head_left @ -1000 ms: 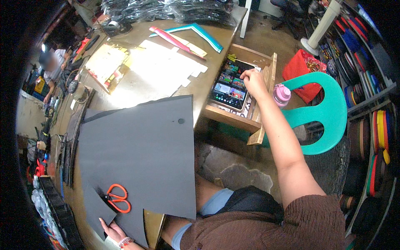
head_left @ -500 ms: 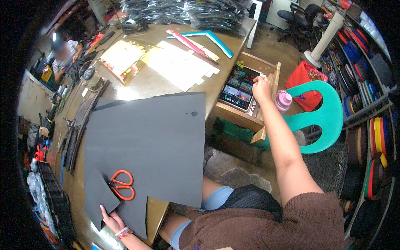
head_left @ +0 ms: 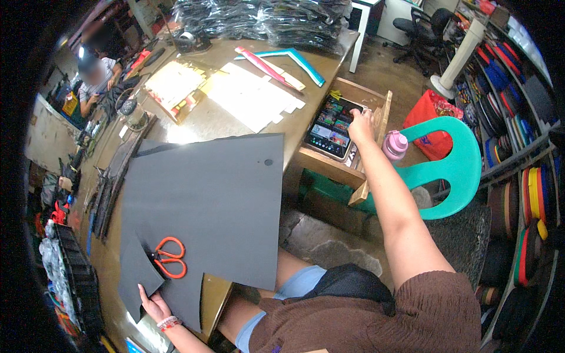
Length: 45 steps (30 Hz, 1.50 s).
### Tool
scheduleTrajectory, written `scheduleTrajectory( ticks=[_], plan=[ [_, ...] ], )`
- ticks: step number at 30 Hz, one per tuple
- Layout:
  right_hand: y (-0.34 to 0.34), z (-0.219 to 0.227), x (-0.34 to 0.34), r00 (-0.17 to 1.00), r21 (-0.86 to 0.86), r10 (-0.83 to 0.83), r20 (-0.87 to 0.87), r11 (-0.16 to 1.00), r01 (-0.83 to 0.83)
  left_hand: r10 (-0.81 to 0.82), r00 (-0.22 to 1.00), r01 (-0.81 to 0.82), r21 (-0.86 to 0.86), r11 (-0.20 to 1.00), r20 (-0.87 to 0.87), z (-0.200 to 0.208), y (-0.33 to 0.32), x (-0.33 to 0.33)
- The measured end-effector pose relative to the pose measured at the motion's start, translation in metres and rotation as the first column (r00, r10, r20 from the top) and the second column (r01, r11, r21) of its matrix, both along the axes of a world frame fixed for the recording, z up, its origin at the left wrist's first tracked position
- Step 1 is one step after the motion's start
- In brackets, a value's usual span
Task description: The person cuts a large sheet of dark gray material with red-handled scissors, following pre-drawn lines to separate it into smaller pieces. The person briefly pauses to operate a tablet on the table before resuming cutting.
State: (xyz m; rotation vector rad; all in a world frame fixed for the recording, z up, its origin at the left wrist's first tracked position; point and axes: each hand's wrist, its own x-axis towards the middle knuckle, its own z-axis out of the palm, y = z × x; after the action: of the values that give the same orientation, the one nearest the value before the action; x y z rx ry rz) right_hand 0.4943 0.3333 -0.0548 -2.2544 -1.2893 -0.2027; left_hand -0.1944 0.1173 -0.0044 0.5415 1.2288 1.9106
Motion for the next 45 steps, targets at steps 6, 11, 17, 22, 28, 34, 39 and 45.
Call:
scheduleTrajectory(
  ticks=[6,11,17,22,28,34,39,45],
  plan=[
    [-0.005,0.002,0.011,0.981,0.230,0.020,-0.195,0.973,0.026,0.024,1.000,-0.024,-0.028,0.999,-0.007,0.001,-0.002,0.002],
    [-0.011,0.002,0.007,0.996,-0.166,0.036,-0.087,0.985,-0.050,0.050,0.999,-0.051,-0.064,0.997,-0.019,0.003,-0.001,0.003],
    [-0.005,-0.003,0.002,0.989,-0.131,0.147,-0.022,0.980,-0.149,0.035,0.999,-0.036,-0.047,0.998,-0.031,-0.002,-0.003,-0.003],
    [0.001,-0.002,0.008,0.982,-0.016,0.187,-0.040,0.982,-0.188,0.011,0.999,-0.013,-0.039,0.999,-0.042,-0.002,-0.005,-0.003],
    [0.002,-0.004,0.002,0.944,0.041,0.321,0.073,0.945,-0.325,0.054,0.997,-0.055,-0.022,0.998,-0.052,0.001,-0.002,0.003],
    [0.002,0.001,0.007,0.977,0.163,0.211,0.012,0.964,-0.210,0.015,0.998,-0.016,-0.013,1.000,-0.057,-0.002,-0.003,-0.002],
    [-0.010,0.001,0.009,0.993,-0.027,0.046,0.108,0.999,-0.043,0.025,0.978,-0.034,-0.043,0.998,-0.205,-0.012,-0.006,-0.014],
    [-0.008,-0.001,0.000,0.989,-0.144,0.138,0.049,0.981,-0.129,0.022,0.996,-0.027,-0.051,0.998,-0.088,-0.009,-0.007,-0.012]
  ],
)
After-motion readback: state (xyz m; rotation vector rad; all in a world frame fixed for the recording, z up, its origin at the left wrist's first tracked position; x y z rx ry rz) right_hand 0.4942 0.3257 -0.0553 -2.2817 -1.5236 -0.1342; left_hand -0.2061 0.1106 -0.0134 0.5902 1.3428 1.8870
